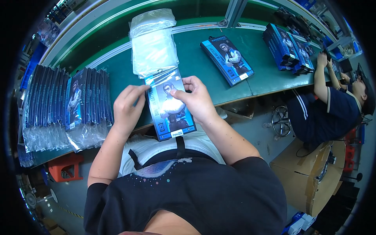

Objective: Packaging product boxes into plastic sleeves and stacking them.

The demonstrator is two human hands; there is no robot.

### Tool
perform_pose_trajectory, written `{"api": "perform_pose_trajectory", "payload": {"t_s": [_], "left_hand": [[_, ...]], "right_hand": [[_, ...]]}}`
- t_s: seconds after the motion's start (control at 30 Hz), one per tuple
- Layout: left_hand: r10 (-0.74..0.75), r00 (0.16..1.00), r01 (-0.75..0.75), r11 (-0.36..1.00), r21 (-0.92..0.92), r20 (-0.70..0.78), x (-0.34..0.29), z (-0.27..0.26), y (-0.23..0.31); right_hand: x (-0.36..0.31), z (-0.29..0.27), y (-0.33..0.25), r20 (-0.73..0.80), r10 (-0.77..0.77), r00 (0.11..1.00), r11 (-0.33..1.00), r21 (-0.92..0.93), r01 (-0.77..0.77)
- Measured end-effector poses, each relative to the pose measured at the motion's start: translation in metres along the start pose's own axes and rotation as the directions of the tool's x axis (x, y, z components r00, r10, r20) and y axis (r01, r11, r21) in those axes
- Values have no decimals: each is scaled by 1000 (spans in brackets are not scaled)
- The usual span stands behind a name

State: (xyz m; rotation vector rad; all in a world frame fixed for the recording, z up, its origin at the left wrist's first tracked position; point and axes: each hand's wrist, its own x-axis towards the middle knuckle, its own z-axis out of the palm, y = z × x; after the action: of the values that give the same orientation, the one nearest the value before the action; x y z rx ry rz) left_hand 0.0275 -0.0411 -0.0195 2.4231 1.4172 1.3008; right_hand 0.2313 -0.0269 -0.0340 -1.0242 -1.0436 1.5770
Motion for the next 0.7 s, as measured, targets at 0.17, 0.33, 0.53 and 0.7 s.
{"api": "perform_pose_trajectory", "payload": {"t_s": [0.17,0.33,0.53,0.7], "left_hand": [[-527,828,516,585,-626,190,-18,3,8],[-664,533,525,-226,-821,524,-7,2,22],[-704,500,396,-331,-856,504,5,-25,-14],[-621,642,551,-33,-834,449,5,-16,49]], "right_hand": [[-4,-1,1,20,24,1000,964,263,-29],[-13,16,-4,185,20,983,974,-224,22],[-10,5,-19,540,-14,842,914,-335,229],[-9,16,-26,368,-303,879,826,-359,435]]}}
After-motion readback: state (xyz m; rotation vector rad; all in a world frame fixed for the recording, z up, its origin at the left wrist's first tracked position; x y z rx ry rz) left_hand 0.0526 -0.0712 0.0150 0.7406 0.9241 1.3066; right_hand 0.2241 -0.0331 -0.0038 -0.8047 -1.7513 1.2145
